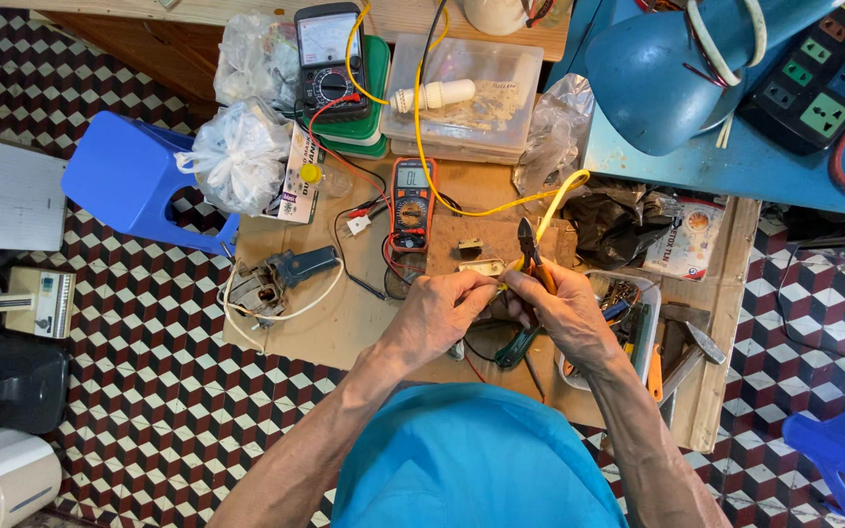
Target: The person works at a cluttered workbench rewiring a power plug attached to a yellow cable. They strip the cable end with pliers, separate the conductors, attach them to the plug terminals, and reassemble the plug body, handling the multimeter and small parts on the bench along the way.
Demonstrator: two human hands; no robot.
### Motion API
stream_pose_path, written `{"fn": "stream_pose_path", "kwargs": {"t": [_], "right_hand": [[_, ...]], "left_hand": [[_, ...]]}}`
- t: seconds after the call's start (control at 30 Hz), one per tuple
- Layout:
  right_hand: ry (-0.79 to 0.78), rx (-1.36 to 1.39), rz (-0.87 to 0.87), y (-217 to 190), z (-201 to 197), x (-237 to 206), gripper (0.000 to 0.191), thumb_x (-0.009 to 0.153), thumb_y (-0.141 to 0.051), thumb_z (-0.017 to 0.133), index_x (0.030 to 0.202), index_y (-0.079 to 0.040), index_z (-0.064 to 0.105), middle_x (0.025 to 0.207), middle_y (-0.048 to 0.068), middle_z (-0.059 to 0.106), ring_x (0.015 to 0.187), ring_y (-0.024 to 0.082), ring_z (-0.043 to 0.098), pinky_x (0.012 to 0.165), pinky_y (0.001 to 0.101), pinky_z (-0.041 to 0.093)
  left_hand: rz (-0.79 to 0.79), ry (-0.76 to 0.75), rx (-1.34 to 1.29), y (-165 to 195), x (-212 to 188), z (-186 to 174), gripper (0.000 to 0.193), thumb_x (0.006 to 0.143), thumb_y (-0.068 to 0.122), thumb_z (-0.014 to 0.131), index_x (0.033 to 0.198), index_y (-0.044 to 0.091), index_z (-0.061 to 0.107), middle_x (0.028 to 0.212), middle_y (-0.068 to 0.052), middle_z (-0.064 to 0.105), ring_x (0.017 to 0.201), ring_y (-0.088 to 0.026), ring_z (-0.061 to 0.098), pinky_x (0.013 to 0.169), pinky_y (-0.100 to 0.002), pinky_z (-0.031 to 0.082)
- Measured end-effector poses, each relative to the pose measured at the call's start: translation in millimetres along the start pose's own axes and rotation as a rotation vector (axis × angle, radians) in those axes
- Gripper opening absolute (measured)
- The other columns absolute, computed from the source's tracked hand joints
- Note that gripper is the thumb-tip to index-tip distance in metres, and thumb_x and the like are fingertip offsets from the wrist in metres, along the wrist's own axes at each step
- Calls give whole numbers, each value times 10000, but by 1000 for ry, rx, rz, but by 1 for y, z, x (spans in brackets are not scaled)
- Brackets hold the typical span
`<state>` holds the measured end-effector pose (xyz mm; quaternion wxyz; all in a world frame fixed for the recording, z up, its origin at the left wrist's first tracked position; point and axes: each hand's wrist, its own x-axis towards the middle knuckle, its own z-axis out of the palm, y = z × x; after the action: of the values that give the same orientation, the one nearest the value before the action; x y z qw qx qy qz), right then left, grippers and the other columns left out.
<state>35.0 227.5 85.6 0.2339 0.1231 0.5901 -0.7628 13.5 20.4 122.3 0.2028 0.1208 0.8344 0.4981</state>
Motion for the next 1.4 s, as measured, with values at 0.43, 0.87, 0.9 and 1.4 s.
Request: {"fn": "stream_pose_path", "kwargs": {"t": [0.43, 0.87, 0.9, 1.4], "right_hand": [[56, 18, 123, -1, -2, -2, 250, 985, -290, 651, 968, -42, 677, 744, 13, 629, 629, 96, 551, 572, 254, 438], [485, -1197, 317, 93, -102, -45, 384, 972, -365, 665, 972, 18, 680, 904, 224, 659, 816, 368, 645, 761, 490, 513], [505, -1349, 212, 100, -102, -49, 374, 943, -343, 688, 967, 30, 682, 956, 240, 657, 862, 398, 655, 776, 522, 526], [639, -871, 464, 130, -5, 29, 727, 856, -373, 717, 1305, 122, 432, 1118, 378, 671, 1079, 493, 663, 931, 535, 523]], "left_hand": [[-20, -85, -167, -8, 2, 5, 253, 1003, 216, 633, 1136, 1, 635, 944, -119, 805, 879, -161, 785, 724, -293, 625], [-360, -14, -467, -36, -9, -28, 350, 1022, 272, 527, 1224, 8, 635, 1076, -106, 787, 925, -142, 761, 777, -304, 636], [-372, -14, -471, -37, -11, -26, 356, 1023, 270, 523, 1235, 4, 630, 1076, -107, 786, 921, -143, 758, 782, -307, 636], [-261, 51, -526, 15, -36, 7, 296, 977, 203, 675, 1148, -36, 639, 967, -99, 802, 873, -90, 721, 783, -259, 599]]}}
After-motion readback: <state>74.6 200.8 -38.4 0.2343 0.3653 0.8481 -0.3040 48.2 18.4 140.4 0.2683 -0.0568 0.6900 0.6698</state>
